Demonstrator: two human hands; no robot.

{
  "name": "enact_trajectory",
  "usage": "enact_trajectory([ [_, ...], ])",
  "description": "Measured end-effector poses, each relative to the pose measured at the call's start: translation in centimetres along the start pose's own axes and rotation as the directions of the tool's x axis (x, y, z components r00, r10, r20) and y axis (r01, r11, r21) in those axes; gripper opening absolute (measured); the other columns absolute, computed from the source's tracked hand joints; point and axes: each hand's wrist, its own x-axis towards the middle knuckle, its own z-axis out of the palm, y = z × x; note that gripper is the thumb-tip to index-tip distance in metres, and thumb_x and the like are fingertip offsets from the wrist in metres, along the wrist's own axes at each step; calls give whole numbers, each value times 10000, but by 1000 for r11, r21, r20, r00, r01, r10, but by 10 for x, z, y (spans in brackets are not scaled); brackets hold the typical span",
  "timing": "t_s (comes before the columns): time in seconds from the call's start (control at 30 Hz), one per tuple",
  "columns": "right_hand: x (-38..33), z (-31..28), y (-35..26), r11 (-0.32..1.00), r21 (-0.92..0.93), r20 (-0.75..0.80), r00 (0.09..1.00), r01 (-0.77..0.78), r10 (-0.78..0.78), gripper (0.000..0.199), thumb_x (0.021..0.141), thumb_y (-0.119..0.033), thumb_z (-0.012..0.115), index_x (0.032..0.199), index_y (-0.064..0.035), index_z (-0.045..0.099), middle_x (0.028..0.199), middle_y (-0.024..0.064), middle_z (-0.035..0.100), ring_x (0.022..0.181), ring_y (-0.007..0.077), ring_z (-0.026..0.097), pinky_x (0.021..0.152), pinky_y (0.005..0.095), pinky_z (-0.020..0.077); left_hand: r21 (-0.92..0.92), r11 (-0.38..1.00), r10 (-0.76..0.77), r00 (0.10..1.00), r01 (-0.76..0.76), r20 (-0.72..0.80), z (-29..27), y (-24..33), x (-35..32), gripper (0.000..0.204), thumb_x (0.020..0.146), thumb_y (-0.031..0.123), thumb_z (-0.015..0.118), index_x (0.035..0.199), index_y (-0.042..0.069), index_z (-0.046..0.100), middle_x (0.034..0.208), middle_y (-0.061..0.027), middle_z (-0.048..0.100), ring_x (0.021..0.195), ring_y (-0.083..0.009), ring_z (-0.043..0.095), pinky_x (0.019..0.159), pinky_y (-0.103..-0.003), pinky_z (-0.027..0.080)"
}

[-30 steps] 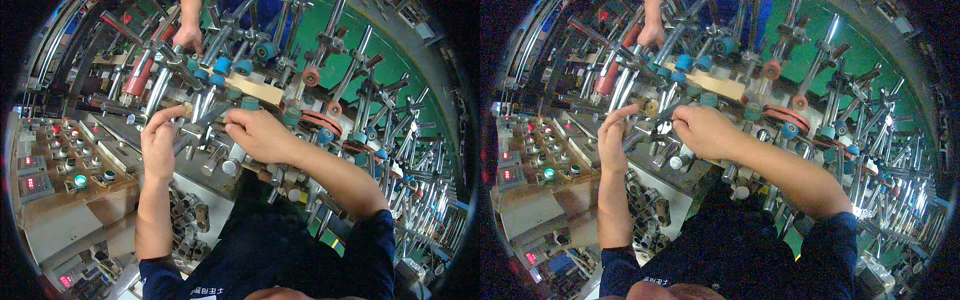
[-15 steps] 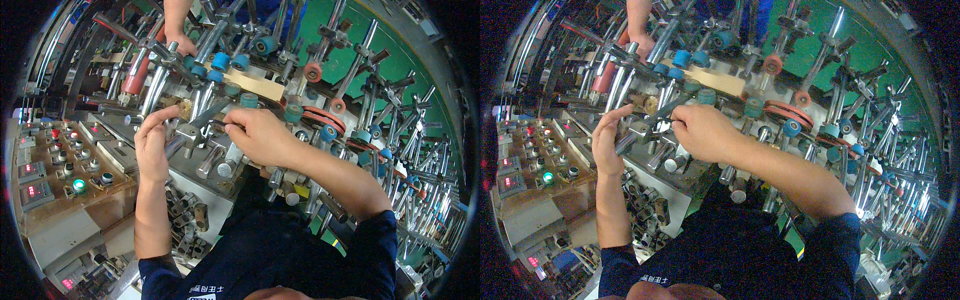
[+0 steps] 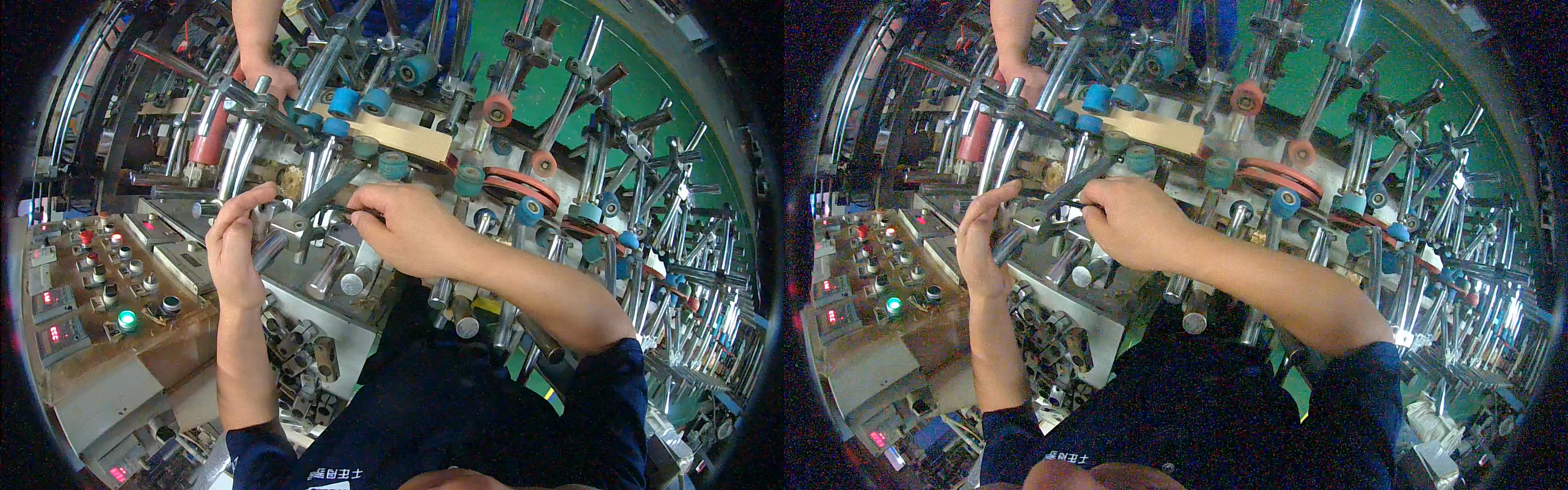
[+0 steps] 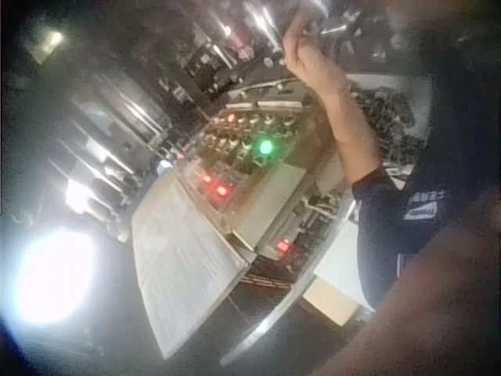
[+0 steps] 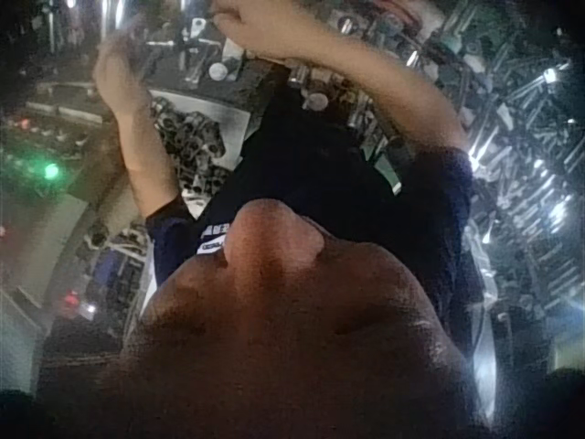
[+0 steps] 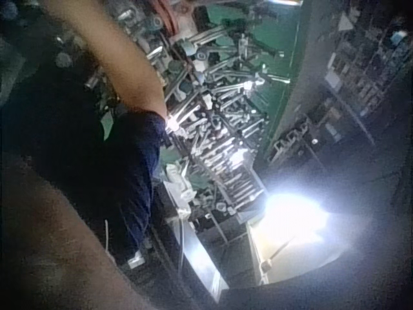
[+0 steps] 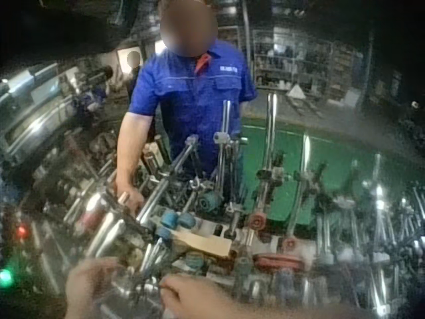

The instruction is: The person uses a wrench to tighten bolts on a complex piece of machinery with multiple rollers and metal arms. They move between different sections of the machine, adjusting various components and ensuring they are securely fastened.

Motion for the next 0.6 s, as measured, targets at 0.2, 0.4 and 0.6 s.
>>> enact_trajectory([
  [0.2,3,1,1,1000,-27,-6,1000,11,-11,232,934,-184,580,1040,2,669,874,216,680,825,377,674,745,440,522,-7,1000,-27,1000,27,-10,1,5,-1,378,948,116,406,1146,-59,676,1220,-152,673,1142,-198,598,1030,-309,408],
  [0.4,1,0,-3,998,-66,-5,1000,-11,11,276,937,-190,608,1136,-8,667,772,148,668,676,201,641,634,340,500,93,996,6,999,-3,-36,1,7,0,370,896,72,409,1094,-55,695,1126,-99,689,1041,-145,596,948,-274,422],
  [0.6,11,-9,-28,993,-118,28,999,-26,30,223,908,-198,608,1027,-38,709,821,173,688,744,317,657,675,420,519,151,988,-20,999,26,-39,-1,7,-4,410,907,132,392,1122,-15,709,1163,-74,695,913,-96,547,822,-242,391],
])
